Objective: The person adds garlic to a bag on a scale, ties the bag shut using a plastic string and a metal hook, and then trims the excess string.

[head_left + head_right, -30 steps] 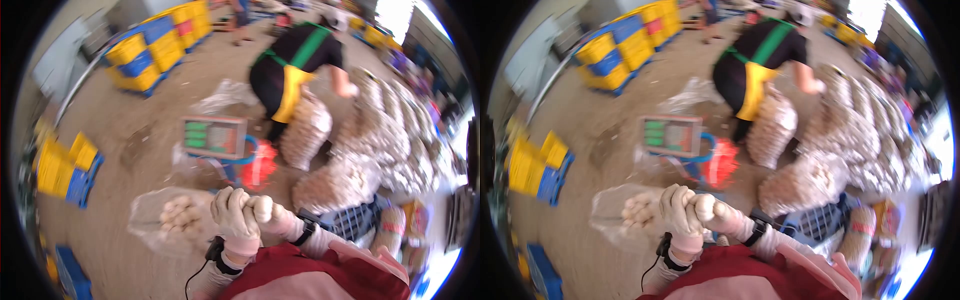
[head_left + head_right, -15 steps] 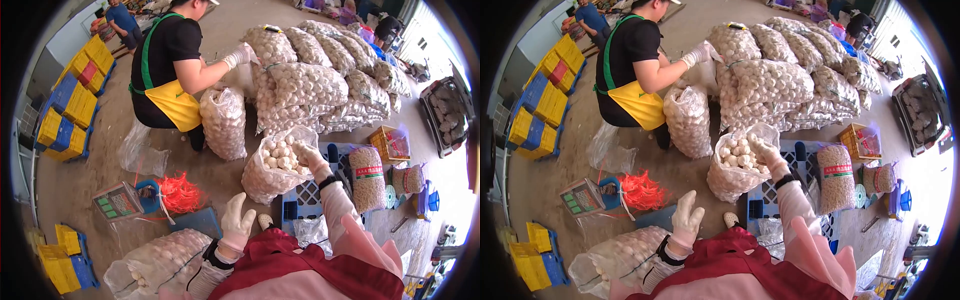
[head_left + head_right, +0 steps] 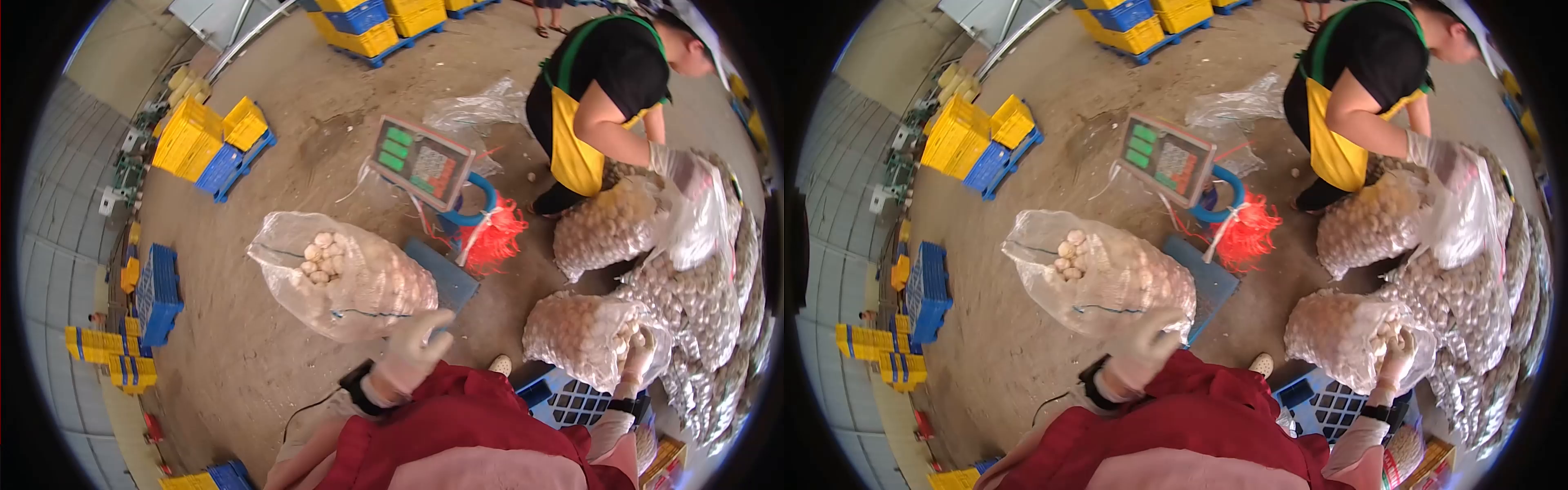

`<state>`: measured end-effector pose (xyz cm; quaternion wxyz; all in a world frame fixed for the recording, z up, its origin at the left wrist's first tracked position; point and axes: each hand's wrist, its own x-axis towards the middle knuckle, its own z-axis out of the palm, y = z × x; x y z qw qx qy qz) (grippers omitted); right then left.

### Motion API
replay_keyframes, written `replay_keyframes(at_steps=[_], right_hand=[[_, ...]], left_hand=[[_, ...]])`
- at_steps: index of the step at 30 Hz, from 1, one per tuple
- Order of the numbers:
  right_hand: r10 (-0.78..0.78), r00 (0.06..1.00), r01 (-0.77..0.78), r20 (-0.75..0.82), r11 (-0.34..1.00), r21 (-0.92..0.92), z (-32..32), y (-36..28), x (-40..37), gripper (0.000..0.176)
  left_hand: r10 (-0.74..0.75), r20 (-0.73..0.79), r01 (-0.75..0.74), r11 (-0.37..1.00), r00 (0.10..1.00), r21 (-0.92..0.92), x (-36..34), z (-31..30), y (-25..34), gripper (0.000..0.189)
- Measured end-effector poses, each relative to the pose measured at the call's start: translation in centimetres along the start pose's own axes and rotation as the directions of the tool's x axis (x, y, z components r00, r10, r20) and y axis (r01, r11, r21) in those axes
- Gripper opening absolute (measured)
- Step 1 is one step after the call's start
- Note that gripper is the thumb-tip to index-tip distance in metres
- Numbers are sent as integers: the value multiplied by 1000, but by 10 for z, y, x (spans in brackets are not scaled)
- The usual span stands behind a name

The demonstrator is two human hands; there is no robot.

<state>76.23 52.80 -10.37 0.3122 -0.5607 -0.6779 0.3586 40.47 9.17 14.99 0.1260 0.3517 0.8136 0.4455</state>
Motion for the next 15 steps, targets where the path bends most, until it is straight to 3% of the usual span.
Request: replay_keyframes(at_steps=[1,2,3,4,5,7,8,9,10,11,12,13,14,15], right_hand=[[-188,982,186,-9,974,-128,18,-104,-34,30],[-221,971,227,91,972,-63,41,-164,-56,30],[-377,897,371,230,926,71,66,-208,-75,28],[-474,839,419,268,876,240,92,-283,-117,26],[-608,710,548,355,794,263,115,-335,-151,23],[-759,455,541,466,651,532,151,-426,-228,17],[-889,143,534,436,440,722,181,-449,-253,33],[-889,49,363,454,440,821,204,-484,-292,20],[-914,-47,430,404,346,834,239,-501,-330,28],[-920,-146,488,363,252,836,277,-511,-362,36],[-915,-104,517,390,285,807,311,-516,-391,36],[-800,-68,802,597,312,509,340,-517,-419,43],[-646,36,960,762,234,153,361,-513,-439,50],[-563,140,965,815,263,16,374,-505,-444,51]], left_hand=[[45,-112,-39,998,993,54,1,-28,-14,25],[124,-226,-80,977,966,198,4,-66,-31,27],[215,-321,-98,933,922,345,8,-107,-50,29],[125,-482,34,951,867,307,11,-145,-54,32],[30,-624,149,961,780,231,15,-182,-59,35],[297,-644,240,755,705,611,18,-263,-152,52],[304,-628,205,769,716,606,27,-289,-179,52],[218,-595,265,741,773,617,39,-311,-206,59],[127,-550,315,704,826,637,52,-328,-230,67],[141,-513,265,724,847,637,66,-338,-248,67],[-50,-339,249,777,940,578,75,-345,-258,71],[-233,-125,264,815,964,515,79,-349,-264,75],[-175,-41,173,861,984,478,84,-354,-259,56],[-178,2,157,873,984,462,82,-369,-262,56]])
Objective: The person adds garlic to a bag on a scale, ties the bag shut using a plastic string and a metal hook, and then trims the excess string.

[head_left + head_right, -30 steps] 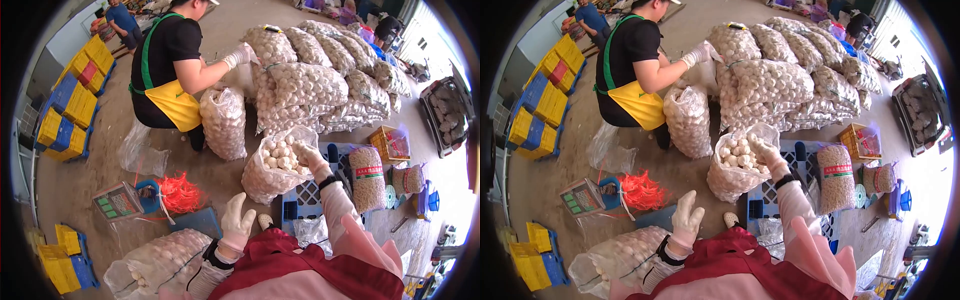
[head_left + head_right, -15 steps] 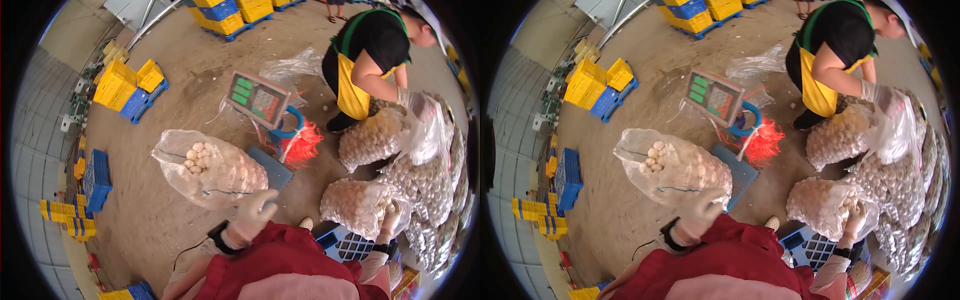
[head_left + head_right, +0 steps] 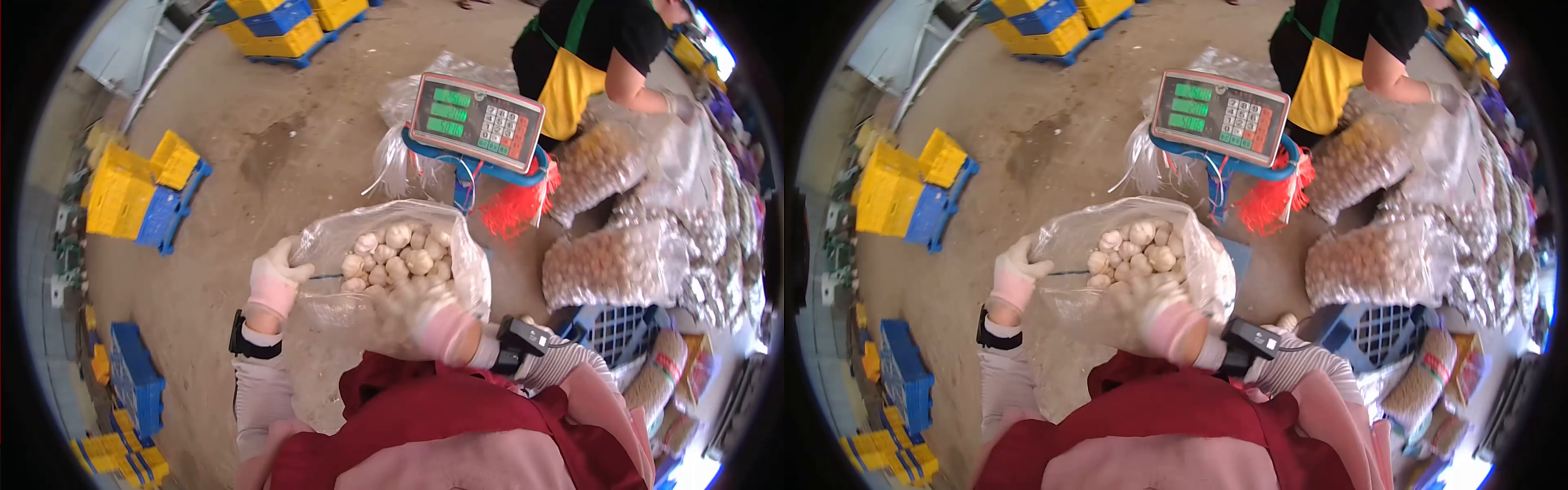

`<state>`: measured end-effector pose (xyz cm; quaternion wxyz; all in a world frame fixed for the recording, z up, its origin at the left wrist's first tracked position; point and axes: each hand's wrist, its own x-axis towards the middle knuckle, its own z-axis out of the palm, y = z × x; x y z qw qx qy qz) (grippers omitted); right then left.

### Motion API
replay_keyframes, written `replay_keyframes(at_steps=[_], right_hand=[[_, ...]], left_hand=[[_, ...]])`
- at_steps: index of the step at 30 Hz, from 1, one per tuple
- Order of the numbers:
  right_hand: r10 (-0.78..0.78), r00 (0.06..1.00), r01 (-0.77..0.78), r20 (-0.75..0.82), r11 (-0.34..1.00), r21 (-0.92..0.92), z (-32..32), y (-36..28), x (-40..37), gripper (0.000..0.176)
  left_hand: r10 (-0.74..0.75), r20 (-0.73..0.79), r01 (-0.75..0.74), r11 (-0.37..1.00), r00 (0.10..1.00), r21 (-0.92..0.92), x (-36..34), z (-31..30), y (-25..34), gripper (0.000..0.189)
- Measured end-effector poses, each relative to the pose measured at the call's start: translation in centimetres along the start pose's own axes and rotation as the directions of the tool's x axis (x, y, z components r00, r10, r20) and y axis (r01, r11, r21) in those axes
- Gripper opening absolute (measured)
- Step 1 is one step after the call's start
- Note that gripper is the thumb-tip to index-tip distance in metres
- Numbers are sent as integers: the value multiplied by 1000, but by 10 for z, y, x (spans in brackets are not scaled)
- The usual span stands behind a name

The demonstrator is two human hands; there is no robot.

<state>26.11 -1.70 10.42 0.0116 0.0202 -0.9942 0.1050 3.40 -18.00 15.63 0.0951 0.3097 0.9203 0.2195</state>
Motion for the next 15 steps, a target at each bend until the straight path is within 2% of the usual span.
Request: replay_keyframes(at_steps=[1,2,3,4,5,6,7,8,9,10,11,12,13,14,15], right_hand=[[84,996,-85,11,971,222,37,20,-5,42],[263,951,-293,162,935,199,11,23,-14,37],[426,853,-484,302,862,151,-21,24,-26,33],[378,814,-463,442,881,99,-35,35,-41,24],[366,826,-481,429,854,196,-36,47,-67,22],[418,818,-541,395,794,278,-54,44,-80,27],[498,801,-574,332,797,188,-59,35,-87,25],[567,783,-605,258,790,100,-60,24,-91,22],[550,800,-557,239,830,-45,-61,11,-85,23],[528,818,-494,229,848,-191,-64,-5,-73,24],[525,840,-517,141,851,-92,-72,-26,-55,39],[465,866,-450,185,885,-117,-66,-40,-41,51],[402,886,-380,229,915,-137,-59,-53,-27,65],[376,876,-368,301,926,-85,-32,-59,-18,45],[394,863,-427,317,903,39,-18,-58,-15,34]], left_hand=[[31,12,-30,998,999,-61,2,-13,-11,45],[66,13,-64,991,998,-121,6,-25,-20,35],[112,19,-109,988,994,-112,8,-34,-31,19],[139,40,-133,983,989,-130,10,-36,-39,19],[124,128,-92,970,984,-225,11,-35,-46,19],[112,215,-41,950,970,-310,13,-33,-53,19],[127,329,-43,967,936,-251,14,-29,-56,32],[186,268,-195,981,945,8,10,-32,-39,42],[262,217,-316,907,940,277,0,-41,-11,52],[450,95,-455,828,888,328,-7,-47,20,59],[617,-19,-561,727,787,395,-12,-45,50,65],[732,-59,-691,664,679,284,-14,-34,72,70],[778,-7,-762,618,629,195,-11,-27,100,77],[780,12,-759,605,626,241,-3,-8,121,77],[779,-15,-687,561,626,463,14,32,123,68]])
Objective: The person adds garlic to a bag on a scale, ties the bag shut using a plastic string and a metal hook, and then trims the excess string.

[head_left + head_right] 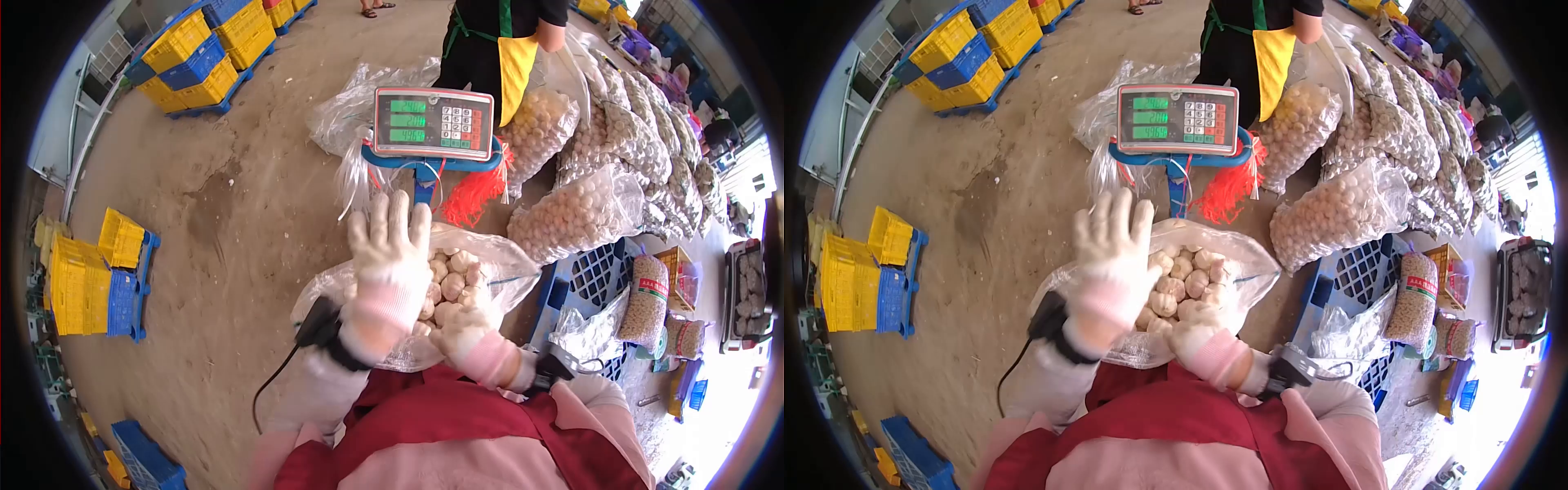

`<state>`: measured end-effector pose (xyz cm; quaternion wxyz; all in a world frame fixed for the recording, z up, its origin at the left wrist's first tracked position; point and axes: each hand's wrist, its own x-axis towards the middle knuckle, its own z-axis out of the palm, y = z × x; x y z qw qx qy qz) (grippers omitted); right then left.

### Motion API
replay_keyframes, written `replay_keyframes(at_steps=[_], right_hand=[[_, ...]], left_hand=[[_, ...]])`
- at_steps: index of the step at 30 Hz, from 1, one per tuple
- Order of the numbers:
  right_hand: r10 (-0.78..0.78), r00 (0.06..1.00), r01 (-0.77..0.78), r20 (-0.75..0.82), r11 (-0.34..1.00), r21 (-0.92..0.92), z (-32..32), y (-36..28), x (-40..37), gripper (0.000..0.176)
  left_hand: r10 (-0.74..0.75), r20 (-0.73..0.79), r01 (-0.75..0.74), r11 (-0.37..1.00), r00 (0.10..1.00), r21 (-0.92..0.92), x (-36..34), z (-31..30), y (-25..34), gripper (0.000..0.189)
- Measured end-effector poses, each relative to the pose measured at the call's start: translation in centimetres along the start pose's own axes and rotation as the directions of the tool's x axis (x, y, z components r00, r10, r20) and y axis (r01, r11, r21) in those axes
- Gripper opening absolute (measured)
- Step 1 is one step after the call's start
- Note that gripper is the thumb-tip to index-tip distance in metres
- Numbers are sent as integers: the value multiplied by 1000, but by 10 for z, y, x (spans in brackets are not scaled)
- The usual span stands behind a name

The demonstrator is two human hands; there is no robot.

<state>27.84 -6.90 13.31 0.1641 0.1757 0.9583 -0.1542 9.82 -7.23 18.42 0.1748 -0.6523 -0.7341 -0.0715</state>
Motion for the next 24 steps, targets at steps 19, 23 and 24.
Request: replay_keyframes(at_steps=[19,23,24], right_hand=[[-25,876,244,-481,885,398,66,65,57,13],[-188,866,289,-464,944,157,4,13,5,21],[-171,868,270,-467,950,154,11,14,8,21]], left_hand=[[298,558,94,818,774,-568,-65,107,-6,35],[582,568,-85,738,581,-669,-74,48,-10,28],[647,491,-105,660,583,-744,-82,58,-13,25]])
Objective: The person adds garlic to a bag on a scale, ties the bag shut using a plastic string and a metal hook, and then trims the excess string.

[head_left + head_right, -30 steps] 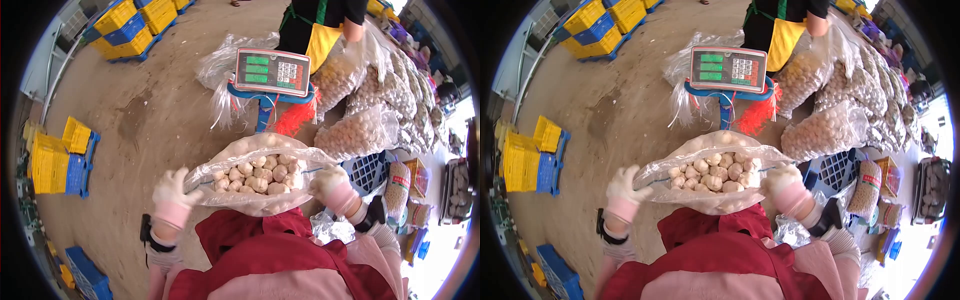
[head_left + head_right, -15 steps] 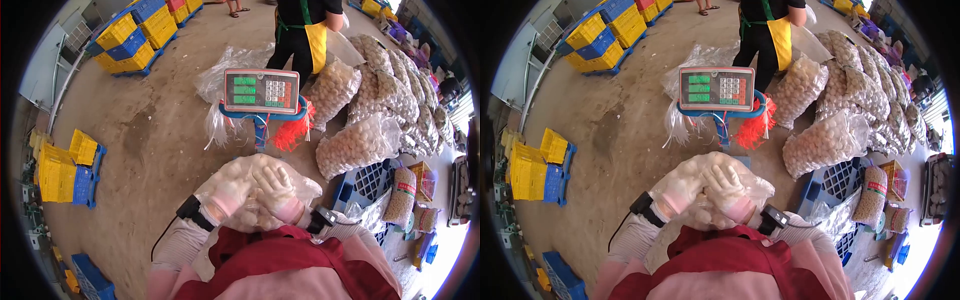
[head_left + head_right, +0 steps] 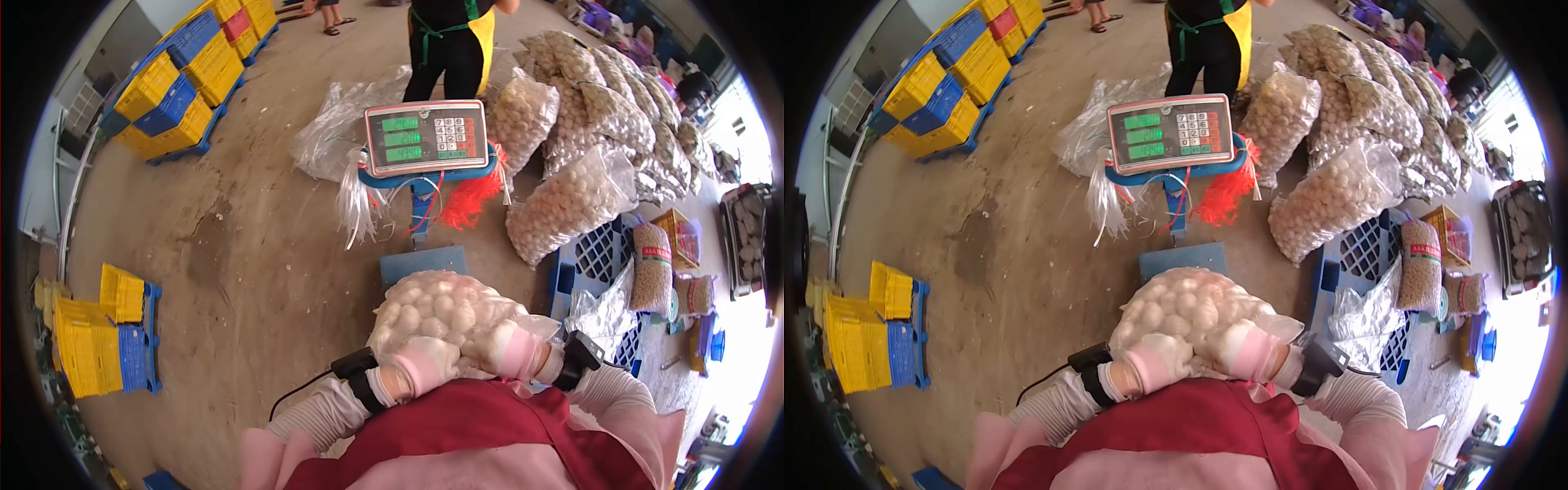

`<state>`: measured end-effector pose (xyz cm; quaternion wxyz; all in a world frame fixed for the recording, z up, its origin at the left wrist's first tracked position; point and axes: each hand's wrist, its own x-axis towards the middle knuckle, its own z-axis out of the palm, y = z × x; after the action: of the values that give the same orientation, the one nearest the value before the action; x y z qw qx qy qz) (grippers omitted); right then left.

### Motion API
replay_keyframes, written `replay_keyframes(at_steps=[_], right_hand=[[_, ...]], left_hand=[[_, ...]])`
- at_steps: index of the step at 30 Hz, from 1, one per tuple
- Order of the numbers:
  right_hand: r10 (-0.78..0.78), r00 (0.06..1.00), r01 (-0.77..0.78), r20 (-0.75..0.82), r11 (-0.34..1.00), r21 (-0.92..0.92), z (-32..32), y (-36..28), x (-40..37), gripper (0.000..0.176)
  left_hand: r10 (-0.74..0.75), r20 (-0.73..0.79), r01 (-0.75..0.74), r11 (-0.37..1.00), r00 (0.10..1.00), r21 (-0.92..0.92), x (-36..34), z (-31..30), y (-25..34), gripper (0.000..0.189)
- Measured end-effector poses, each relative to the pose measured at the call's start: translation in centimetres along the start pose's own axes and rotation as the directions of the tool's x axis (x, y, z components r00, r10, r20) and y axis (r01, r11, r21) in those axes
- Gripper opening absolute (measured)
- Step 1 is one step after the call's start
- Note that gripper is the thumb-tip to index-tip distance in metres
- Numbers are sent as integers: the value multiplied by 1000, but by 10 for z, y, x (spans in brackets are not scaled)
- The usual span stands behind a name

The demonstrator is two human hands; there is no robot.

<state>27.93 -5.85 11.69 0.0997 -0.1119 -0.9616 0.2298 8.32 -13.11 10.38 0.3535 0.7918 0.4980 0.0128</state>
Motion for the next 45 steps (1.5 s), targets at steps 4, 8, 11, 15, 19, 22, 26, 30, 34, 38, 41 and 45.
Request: replay_keyframes(at_steps=[4,8,11,15,19,22,26,30,34,38,41,45], right_hand=[[247,925,-347,287,858,378,7,29,14,21],[341,936,-348,86,864,363,-31,32,31,35],[200,963,-231,-183,958,-172,-46,-6,40,40],[412,906,-403,100,910,-95,14,23,35,31],[124,904,-274,410,903,330,37,101,26,30],[10,876,-256,482,858,446,42,122,29,30],[-121,908,-111,401,852,511,42,128,13,29],[-47,995,34,83,988,151,5,62,4,28],[76,997,-76,-24,810,-581,10,9,-13,23],[75,952,-101,296,992,72,45,87,-4,21],[144,898,-287,415,908,305,25,99,17,23],[-114,914,-152,389,794,589,16,103,12,33]], left_hand=[[155,-80,-173,927,985,-334,13,1,-33,25],[85,149,129,208,985,-970,25,9,-72,32],[64,297,283,166,953,-945,31,3,-81,25],[389,27,-280,709,921,-647,51,2,-93,30],[9,-624,295,876,782,382,12,-20,38,37],[-80,-672,399,854,737,336,34,37,37,44],[-207,-699,160,978,685,-132,45,70,-8,36],[-100,-602,45,993,792,-106,36,58,-13,15],[-55,-116,-46,691,992,-722,54,54,-67,19],[-319,-361,220,932,876,-288,54,48,-27,29],[-403,-636,481,875,658,-57,53,49,46,59],[-472,-515,205,847,715,-491,59,68,10,42]])
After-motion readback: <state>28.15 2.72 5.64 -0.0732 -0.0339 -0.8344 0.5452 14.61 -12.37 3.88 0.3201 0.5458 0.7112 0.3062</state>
